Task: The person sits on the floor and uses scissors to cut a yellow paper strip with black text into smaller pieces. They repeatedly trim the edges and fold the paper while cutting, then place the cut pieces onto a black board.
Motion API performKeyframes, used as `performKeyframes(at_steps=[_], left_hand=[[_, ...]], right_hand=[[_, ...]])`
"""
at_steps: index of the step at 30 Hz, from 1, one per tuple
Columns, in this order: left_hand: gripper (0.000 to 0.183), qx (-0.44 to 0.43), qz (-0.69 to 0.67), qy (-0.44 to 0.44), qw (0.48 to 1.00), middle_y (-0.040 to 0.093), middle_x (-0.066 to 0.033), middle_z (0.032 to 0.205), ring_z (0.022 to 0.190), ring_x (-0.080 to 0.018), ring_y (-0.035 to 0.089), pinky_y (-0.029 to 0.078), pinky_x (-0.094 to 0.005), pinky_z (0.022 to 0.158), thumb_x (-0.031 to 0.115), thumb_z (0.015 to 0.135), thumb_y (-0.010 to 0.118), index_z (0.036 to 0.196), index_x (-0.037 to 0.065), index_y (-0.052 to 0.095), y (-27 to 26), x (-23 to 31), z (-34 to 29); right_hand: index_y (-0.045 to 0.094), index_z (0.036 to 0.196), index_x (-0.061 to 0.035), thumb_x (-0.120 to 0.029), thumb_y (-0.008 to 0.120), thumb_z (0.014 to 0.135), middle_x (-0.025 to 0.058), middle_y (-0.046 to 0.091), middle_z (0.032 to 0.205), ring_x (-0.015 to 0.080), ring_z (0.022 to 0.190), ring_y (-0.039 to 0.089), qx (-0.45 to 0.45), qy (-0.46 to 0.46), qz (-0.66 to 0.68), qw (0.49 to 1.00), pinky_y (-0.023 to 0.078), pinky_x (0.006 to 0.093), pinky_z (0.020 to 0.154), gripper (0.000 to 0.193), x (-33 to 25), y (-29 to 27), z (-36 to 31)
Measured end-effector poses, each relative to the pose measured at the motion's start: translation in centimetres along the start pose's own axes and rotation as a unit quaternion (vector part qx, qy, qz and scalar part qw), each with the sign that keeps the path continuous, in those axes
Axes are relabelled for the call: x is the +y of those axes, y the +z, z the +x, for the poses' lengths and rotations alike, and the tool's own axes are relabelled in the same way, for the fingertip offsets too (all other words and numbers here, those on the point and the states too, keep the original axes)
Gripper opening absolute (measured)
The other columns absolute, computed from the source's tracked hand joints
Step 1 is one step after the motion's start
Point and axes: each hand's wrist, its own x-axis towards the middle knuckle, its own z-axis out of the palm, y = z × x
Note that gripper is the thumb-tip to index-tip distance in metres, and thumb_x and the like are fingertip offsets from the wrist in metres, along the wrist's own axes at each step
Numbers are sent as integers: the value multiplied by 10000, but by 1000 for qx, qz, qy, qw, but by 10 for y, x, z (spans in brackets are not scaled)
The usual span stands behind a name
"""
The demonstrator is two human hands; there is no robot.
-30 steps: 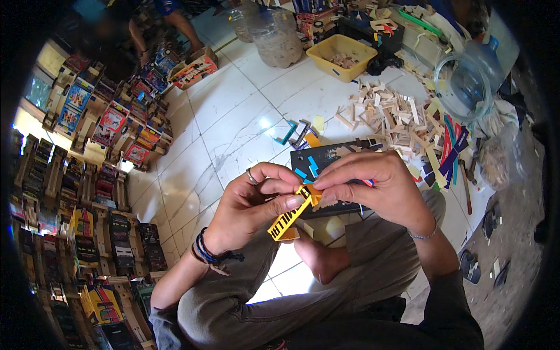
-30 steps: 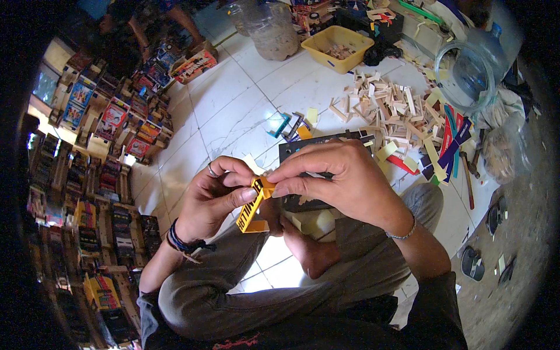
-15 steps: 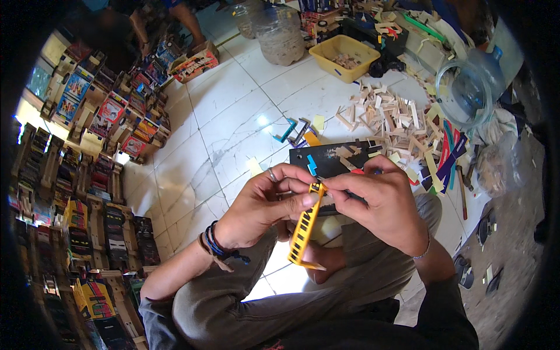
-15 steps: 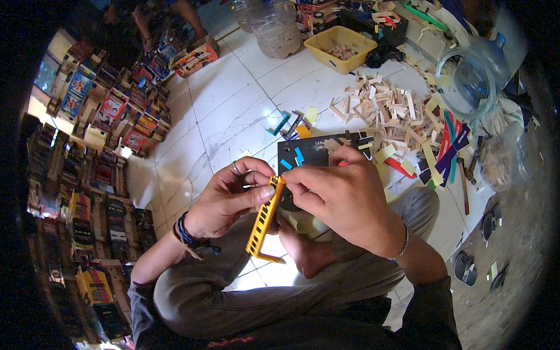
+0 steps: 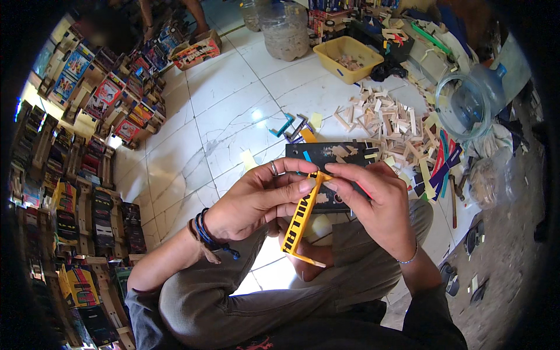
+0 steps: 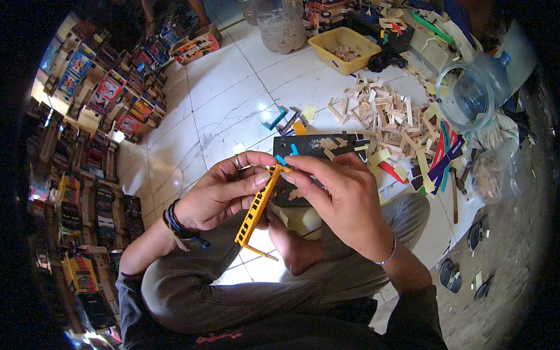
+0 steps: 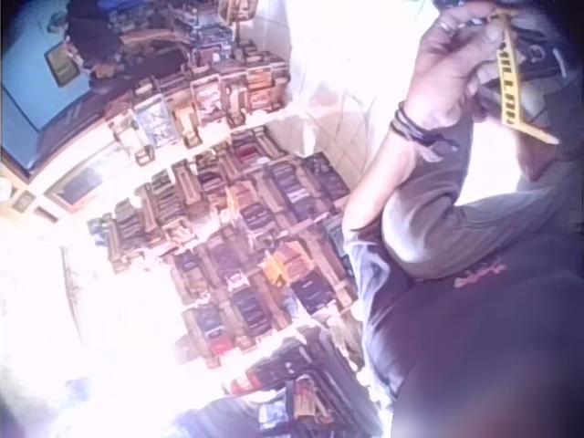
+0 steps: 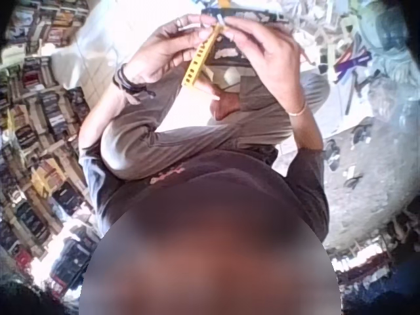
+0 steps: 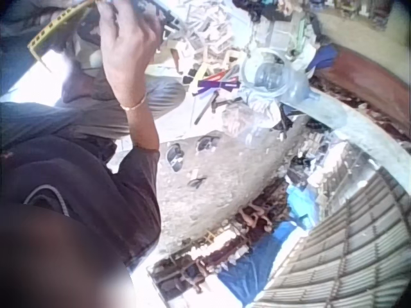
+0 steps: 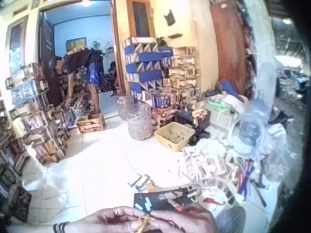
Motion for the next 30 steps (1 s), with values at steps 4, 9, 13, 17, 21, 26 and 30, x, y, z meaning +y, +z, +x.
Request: performKeyframes(at_steps=[4,9,13,17,21,26,30], left_hand=[[353,-4,-33,12,999,672,-74,1200,1044,-139,691,599,-273,908,86,1036,604,1381,49,539,-5,-3,1],[349,-12,-45,11,999,667,-75,1221,1073,-143,689,603,-282,920,92,1041,594,1381,45,531,-8,-5,3],[339,-17,-45,-2,999,665,-74,1228,1084,-138,688,608,-292,926,89,1047,580,1379,44,528,-10,-4,3],[334,-20,-55,7,998,667,-72,1223,1078,-134,690,610,-292,926,84,1050,571,1378,42,525,-10,-6,4],[328,-20,-61,11,998,674,-74,1207,1065,-138,696,610,-287,926,83,1050,571,1372,40,527,-11,-6,4],[326,-14,-46,20,999,679,-72,1187,1058,-142,700,609,-283,922,88,1046,581,1366,41,535,-9,-6,4],[327,-5,-30,23,999,679,-67,1176,1061,-139,699,613,-284,914,94,1043,589,1362,40,543,-6,-8,4]], right_hand=[[752,1148,-45,-67,759,909,77,762,959,150,778,694,-3,62,52,997,541,289,757,240,-3,1,-3],[746,1161,-22,-47,729,939,71,741,958,91,821,673,-26,115,111,987,533,243,701,223,-3,3,-3],[752,1150,-27,-51,730,936,66,751,958,121,814,687,-16,98,102,990,530,264,734,216,-2,7,-3],[756,1147,-88,-85,734,908,61,769,932,194,783,713,30,7,44,999,488,320,757,241,2,14,-1],[746,1190,-90,-65,740,868,47,766,966,179,836,717,21,-57,-31,998,478,319,765,323,4,11,-2],[721,1257,-87,-105,730,843,20,740,1082,123,959,693,9,-120,-148,982,459,323,800,415,1,10,-6],[705,1289,-89,-140,668,890,20,697,1208,94,1039,664,-8,-147,-231,962,444,335,840,403,-2,9,-10]])
